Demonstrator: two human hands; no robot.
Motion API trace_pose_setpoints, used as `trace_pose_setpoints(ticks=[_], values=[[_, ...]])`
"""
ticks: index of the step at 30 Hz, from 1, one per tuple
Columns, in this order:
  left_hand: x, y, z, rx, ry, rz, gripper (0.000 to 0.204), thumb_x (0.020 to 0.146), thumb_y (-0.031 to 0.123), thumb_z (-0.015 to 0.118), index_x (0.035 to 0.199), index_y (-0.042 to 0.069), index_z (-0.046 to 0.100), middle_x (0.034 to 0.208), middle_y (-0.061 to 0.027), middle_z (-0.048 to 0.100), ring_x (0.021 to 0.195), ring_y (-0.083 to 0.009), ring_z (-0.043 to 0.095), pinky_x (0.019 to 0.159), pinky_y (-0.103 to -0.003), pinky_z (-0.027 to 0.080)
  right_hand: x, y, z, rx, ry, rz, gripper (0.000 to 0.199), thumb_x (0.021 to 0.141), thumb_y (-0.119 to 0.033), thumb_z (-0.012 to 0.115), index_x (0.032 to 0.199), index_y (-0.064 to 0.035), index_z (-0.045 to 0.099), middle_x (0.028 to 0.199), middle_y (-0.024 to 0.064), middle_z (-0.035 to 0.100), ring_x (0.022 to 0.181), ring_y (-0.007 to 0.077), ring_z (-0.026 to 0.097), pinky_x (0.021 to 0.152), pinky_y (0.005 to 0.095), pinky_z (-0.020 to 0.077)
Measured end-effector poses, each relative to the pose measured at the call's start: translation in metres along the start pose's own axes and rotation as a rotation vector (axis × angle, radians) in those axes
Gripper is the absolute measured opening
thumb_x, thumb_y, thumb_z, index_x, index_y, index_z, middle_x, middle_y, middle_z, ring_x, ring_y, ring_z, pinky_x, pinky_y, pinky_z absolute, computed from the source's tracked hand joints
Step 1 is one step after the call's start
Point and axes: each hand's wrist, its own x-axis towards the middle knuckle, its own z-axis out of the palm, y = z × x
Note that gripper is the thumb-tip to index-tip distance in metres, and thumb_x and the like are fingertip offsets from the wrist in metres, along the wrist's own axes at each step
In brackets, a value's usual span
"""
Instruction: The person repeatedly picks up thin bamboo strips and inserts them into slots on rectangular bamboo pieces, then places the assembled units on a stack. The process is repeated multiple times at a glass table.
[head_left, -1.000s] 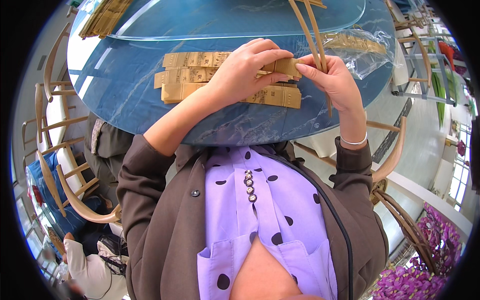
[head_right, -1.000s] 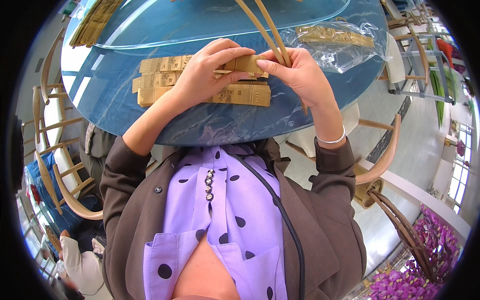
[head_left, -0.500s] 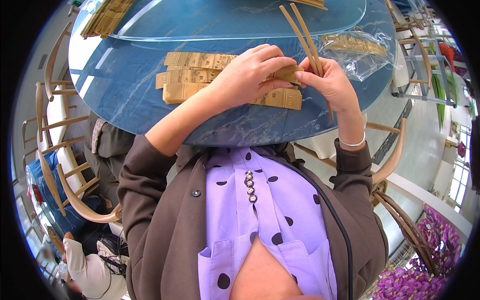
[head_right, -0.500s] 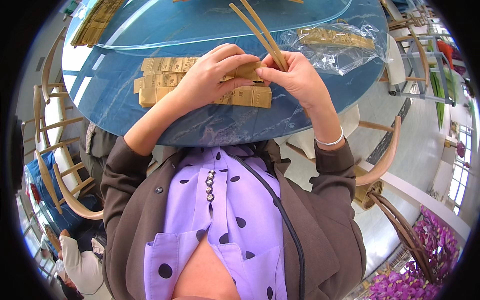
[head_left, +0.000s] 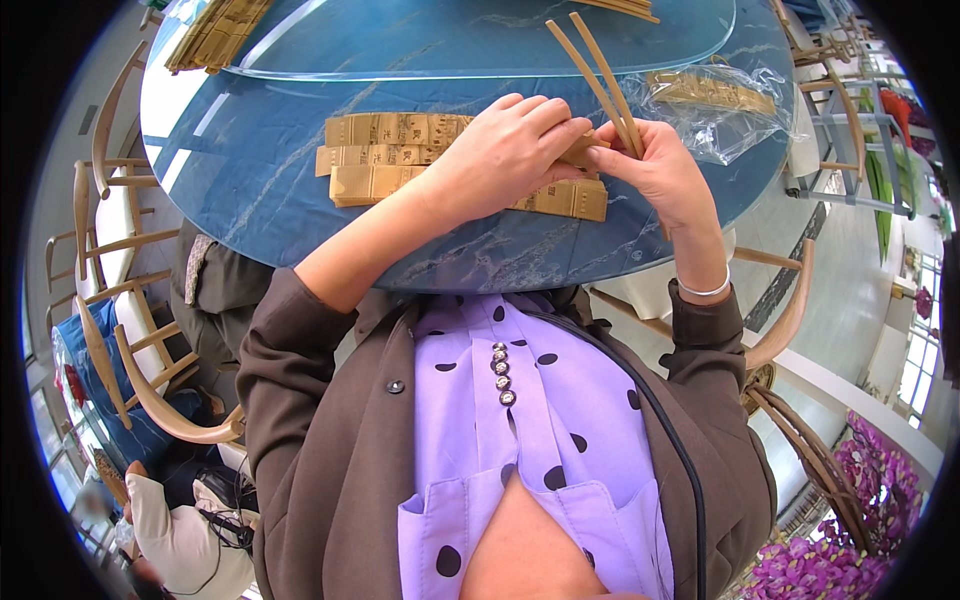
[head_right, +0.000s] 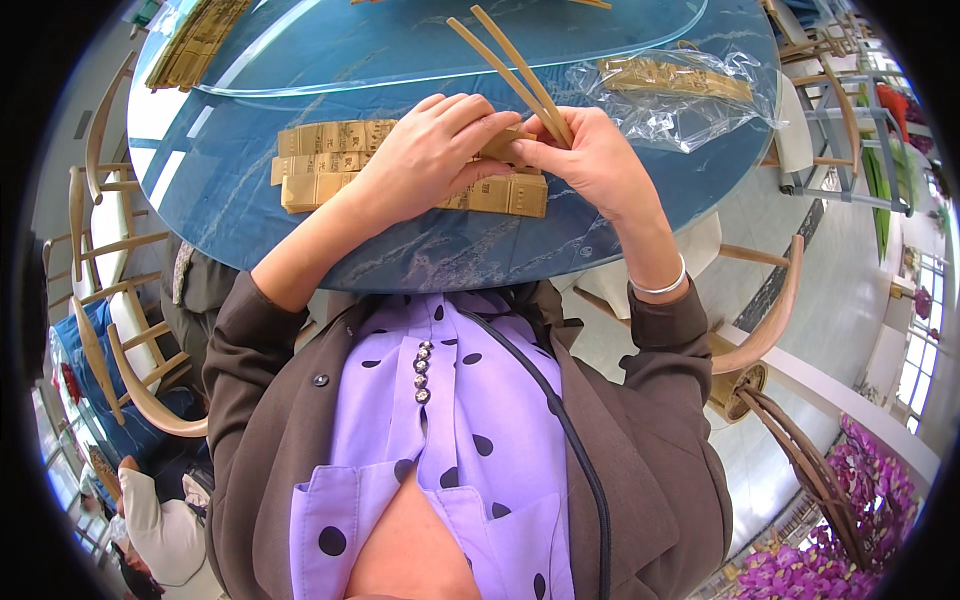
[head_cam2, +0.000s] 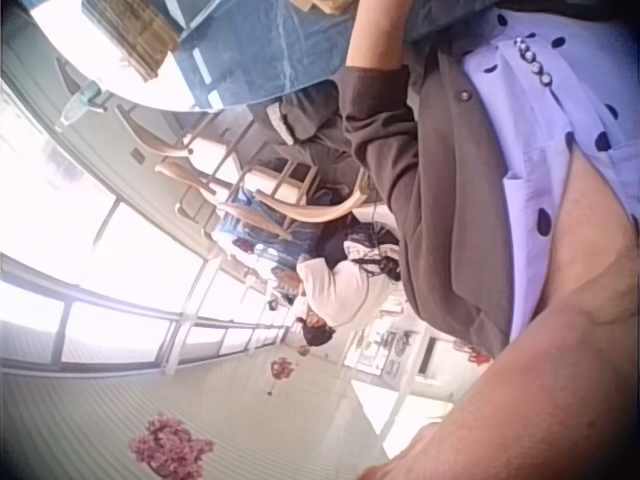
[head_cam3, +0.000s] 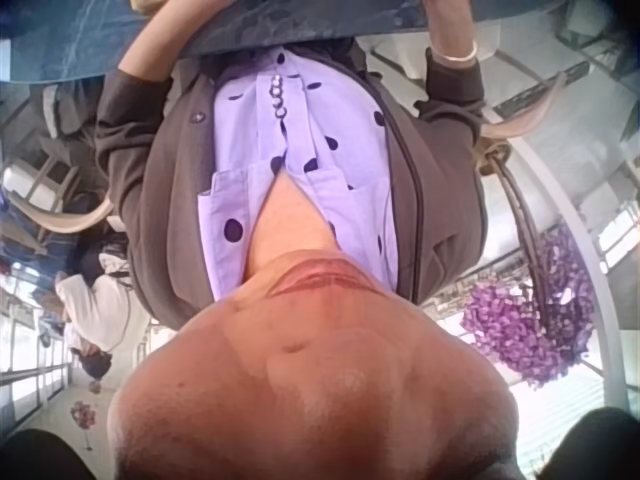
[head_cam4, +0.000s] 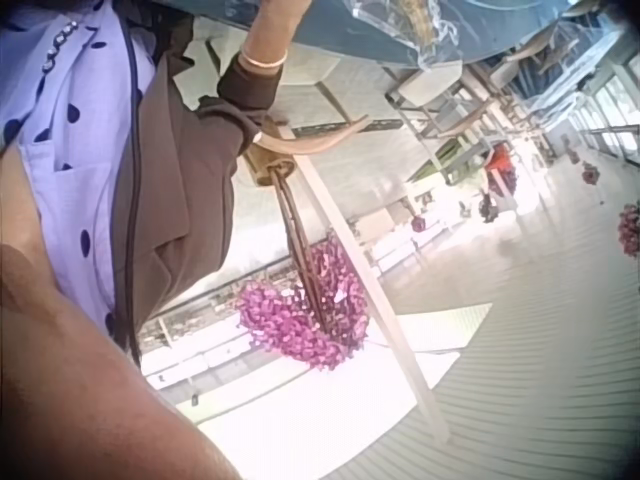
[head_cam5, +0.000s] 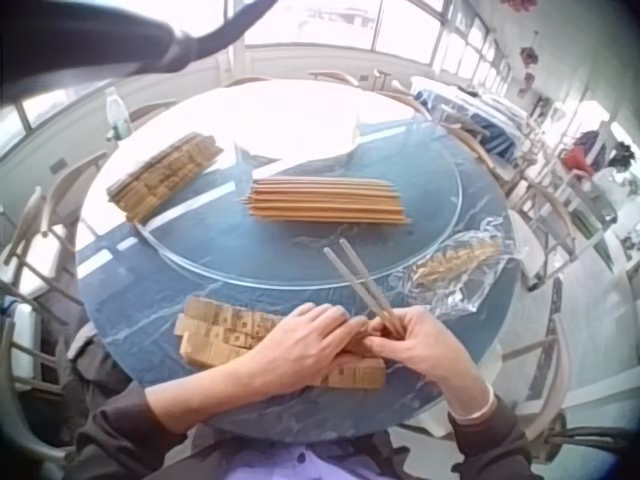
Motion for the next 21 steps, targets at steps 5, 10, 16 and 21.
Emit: trace_pose_setpoints(ticks=[5, 10, 16, 21], values=[[-0.004, -0.002, 0.006, 0.085, -0.062, 0.044, 0.038, 0.09, 0.024, 0.07, 0.12, 0.002, 0.061, 0.1, -0.0088, 0.056, 0.095, -0.0258, 0.059, 0.088, -0.038, 0.05, 0.002, -0.001, -0.004, -0.013, -0.066, 0.059, 0.017, 0.09, -0.013, 0.078, 0.096, 0.0022, 0.072, 0.083, 0.002, 0.069, 0.076, 0.0065, 0.062, 0.072, 0.0216, 0.0495], [-0.003, 0.002, 0.005, 0.046, -0.073, 0.026, 0.042, 0.089, 0.024, 0.07, 0.123, 0.002, 0.059, 0.102, -0.0086, 0.055, 0.097, -0.0247, 0.058, 0.088, -0.038, 0.05, -0.001, 0.002, -0.001, 0.027, -0.017, 0.037, 0.018, 0.088, -0.014, 0.079, 0.095, 0.002, 0.073, 0.082, 0.0008, 0.068, 0.075, 0.0059, 0.06, 0.071, 0.0214, 0.0481], [-0.003, -0.001, 0.006, 0.124, -0.089, 0.034, 0.041, 0.09, 0.024, 0.069, 0.124, 0.003, 0.059, 0.1, -0.0086, 0.056, 0.097, -0.0254, 0.059, 0.09, -0.039, 0.05, 0.0, 0.008, -0.002, -0.012, 0.0, 0.001, 0.022, 0.088, -0.018, 0.081, 0.096, 0.0008, 0.072, 0.078, -0.0012, 0.065, 0.07, 0.0055, 0.055, 0.066, 0.0209, 0.044], [-0.001, -0.003, -0.001, 0.042, -0.07, 0.0, 0.04, 0.09, 0.024, 0.071, 0.123, 0.004, 0.06, 0.104, -0.0101, 0.059, 0.097, -0.0283, 0.061, 0.09, -0.04, 0.051, -0.009, 0.001, -0.006, -0.194, 0.085, -0.01, 0.027, 0.09, -0.025, 0.079, 0.097, -0.0006, 0.071, 0.076, -0.0026, 0.06, 0.069, 0.0049, 0.051, 0.065, 0.0215, 0.0418]])
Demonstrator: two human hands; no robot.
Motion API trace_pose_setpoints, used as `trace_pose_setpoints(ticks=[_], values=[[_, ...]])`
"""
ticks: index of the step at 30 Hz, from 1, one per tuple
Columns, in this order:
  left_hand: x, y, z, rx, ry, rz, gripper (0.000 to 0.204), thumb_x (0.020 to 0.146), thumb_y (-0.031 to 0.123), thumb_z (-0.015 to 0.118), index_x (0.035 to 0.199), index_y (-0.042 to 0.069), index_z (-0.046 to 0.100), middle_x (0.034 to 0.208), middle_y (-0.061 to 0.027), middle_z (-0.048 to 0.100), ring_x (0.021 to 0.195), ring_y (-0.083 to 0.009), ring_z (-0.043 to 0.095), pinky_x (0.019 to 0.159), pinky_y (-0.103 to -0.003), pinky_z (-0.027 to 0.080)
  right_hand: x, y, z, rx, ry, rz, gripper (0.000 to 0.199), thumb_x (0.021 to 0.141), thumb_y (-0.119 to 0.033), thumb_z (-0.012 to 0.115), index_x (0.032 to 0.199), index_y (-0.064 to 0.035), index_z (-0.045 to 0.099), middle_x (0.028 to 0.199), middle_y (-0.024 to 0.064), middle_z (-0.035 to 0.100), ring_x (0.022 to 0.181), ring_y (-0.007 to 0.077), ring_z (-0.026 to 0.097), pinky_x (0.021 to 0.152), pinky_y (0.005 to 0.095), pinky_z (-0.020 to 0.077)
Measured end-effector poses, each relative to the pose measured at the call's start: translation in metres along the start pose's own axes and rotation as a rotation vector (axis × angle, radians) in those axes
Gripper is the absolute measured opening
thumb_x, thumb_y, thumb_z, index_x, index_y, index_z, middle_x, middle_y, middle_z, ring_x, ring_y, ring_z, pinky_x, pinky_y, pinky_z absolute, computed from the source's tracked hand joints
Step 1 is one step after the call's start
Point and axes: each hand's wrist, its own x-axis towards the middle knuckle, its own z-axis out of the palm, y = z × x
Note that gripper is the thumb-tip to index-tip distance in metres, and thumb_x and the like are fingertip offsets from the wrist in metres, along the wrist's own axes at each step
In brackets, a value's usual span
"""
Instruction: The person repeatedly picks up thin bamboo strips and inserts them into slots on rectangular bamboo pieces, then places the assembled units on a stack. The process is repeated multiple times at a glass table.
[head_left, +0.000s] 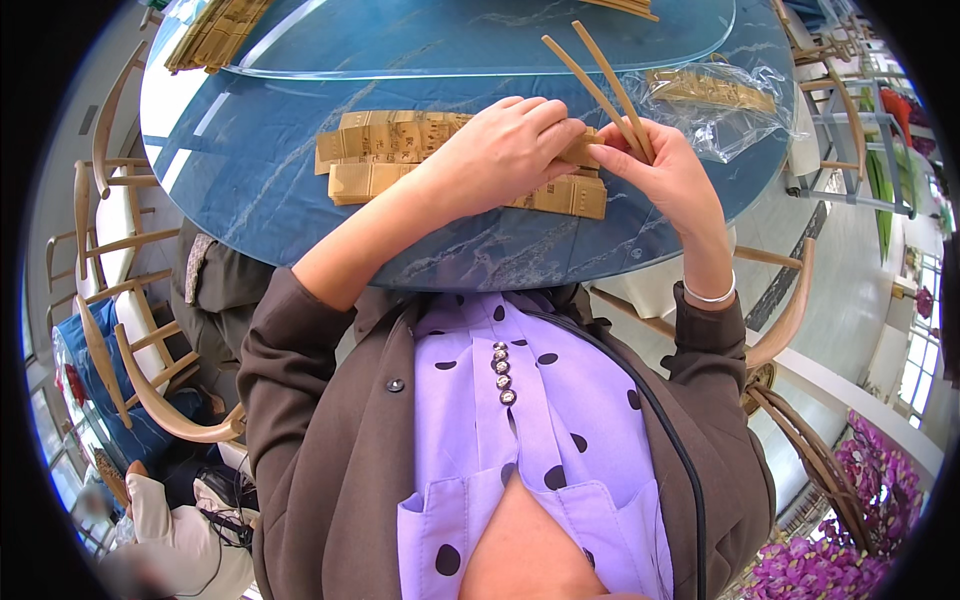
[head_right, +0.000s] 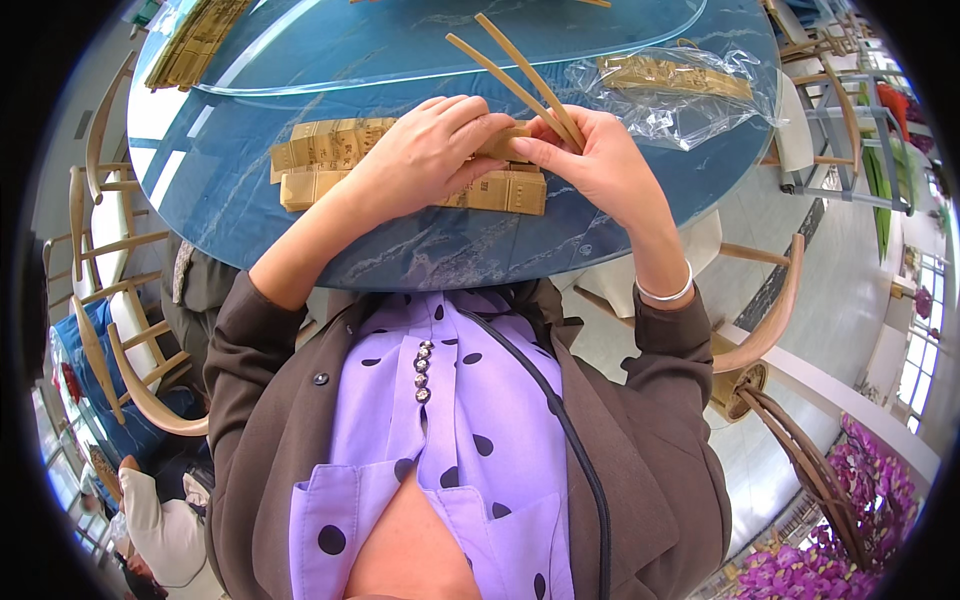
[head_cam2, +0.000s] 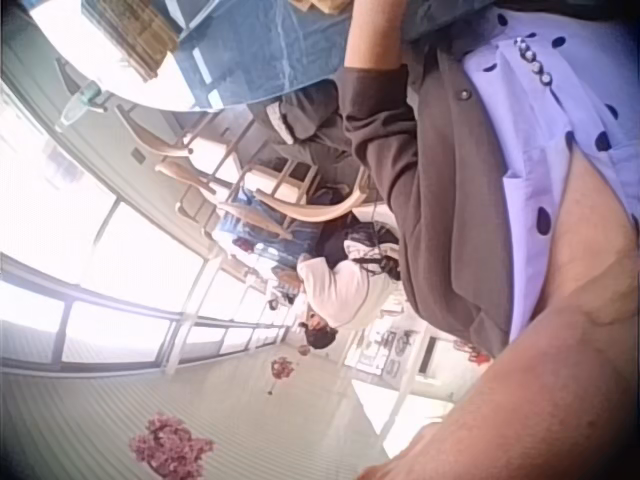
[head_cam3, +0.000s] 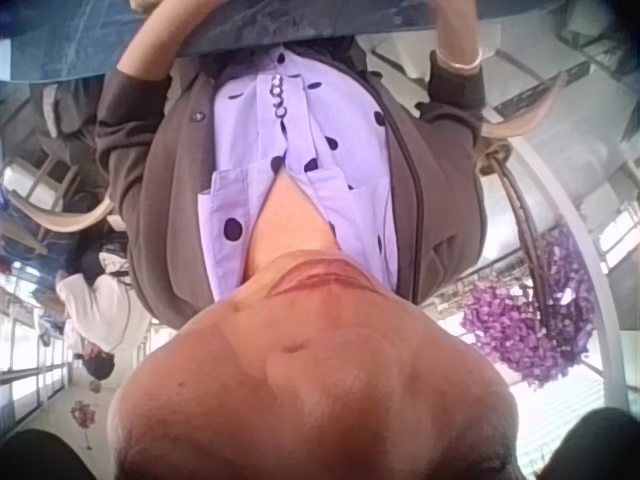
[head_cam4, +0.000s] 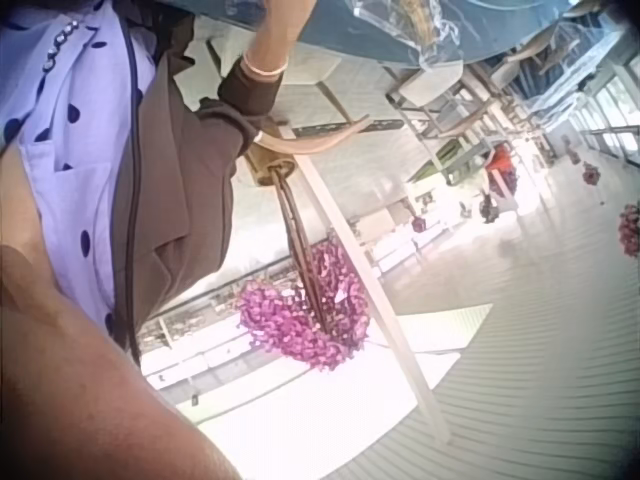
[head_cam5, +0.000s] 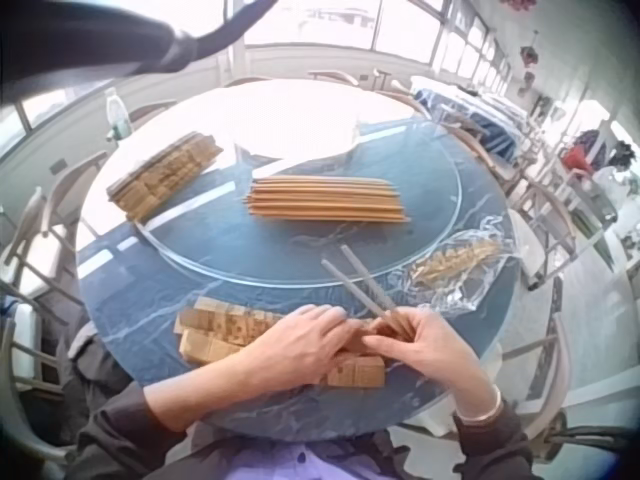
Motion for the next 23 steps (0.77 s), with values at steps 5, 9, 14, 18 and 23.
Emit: trace_pose_setpoints(ticks=[5, 9, 14, 18, 23], values=[[-0.001, -0.005, -0.004, -0.027, 0.068, -0.006, 0.038, 0.09, 0.025, 0.073, 0.119, 0.002, 0.061, 0.104, -0.012, 0.06, 0.097, -0.0307, 0.062, 0.088, -0.041, 0.051, -0.03, -0.014, -0.031, -0.136, 0.047, -0.033, 0.025, 0.098, -0.026, 0.071, 0.099, -0.0007, 0.071, 0.074, -0.0023, 0.055, 0.069, 0.0045, 0.046, 0.064, 0.0221, 0.0374], [-0.001, -0.007, -0.004, -0.043, 0.121, 0.003, 0.035, 0.091, 0.025, 0.071, 0.113, 0.001, 0.062, 0.098, -0.0123, 0.059, 0.093, -0.0314, 0.062, 0.085, -0.041, 0.052, -0.044, -0.009, -0.042, -0.321, 0.136, -0.112, 0.027, 0.1, -0.024, 0.068, 0.094, 0.0013, 0.071, 0.071, -0.0015, 0.052, 0.064, 0.0065, 0.043, 0.057, 0.0238, 0.033], [0.0, -0.005, -0.006, -0.084, 0.063, -0.023, 0.032, 0.091, 0.023, 0.071, 0.114, 0.001, 0.062, 0.099, -0.0122, 0.06, 0.092, -0.0314, 0.062, 0.084, -0.041, 0.051, -0.046, -0.008, -0.043, -0.67, 0.291, -0.38, 0.021, 0.095, -0.018, 0.071, 0.094, 0.0028, 0.072, 0.069, 0.0033, 0.053, 0.06, 0.0113, 0.045, 0.054, 0.0262, 0.0352], [-0.001, -0.006, -0.007, -0.108, 0.045, -0.052, 0.032, 0.092, 0.02, 0.072, 0.115, 0.002, 0.061, 0.101, -0.012, 0.06, 0.091, -0.0309, 0.062, 0.083, -0.041, 0.051, -0.047, -0.007, -0.045, -0.734, 0.31, -0.393, 0.018, 0.092, -0.018, 0.074, 0.093, 0.0, 0.074, 0.068, 0.006, 0.055, 0.057, 0.0144, 0.046, 0.053, 0.0283, 0.0367], [0.001, -0.005, -0.007, -0.13, 0.036, -0.087, 0.03, 0.093, 0.02, 0.071, 0.115, 0.003, 0.061, 0.1, -0.0116, 0.06, 0.091, -0.0301, 0.062, 0.083, -0.04, 0.051, -0.048, -0.007, -0.046, -0.729, 0.224, -0.284, 0.02, 0.094, -0.02, 0.073, 0.094, 0.0004, 0.074, 0.071, 0.0059, 0.059, 0.06, 0.0141, 0.049, 0.054, 0.0291, 0.0378]])
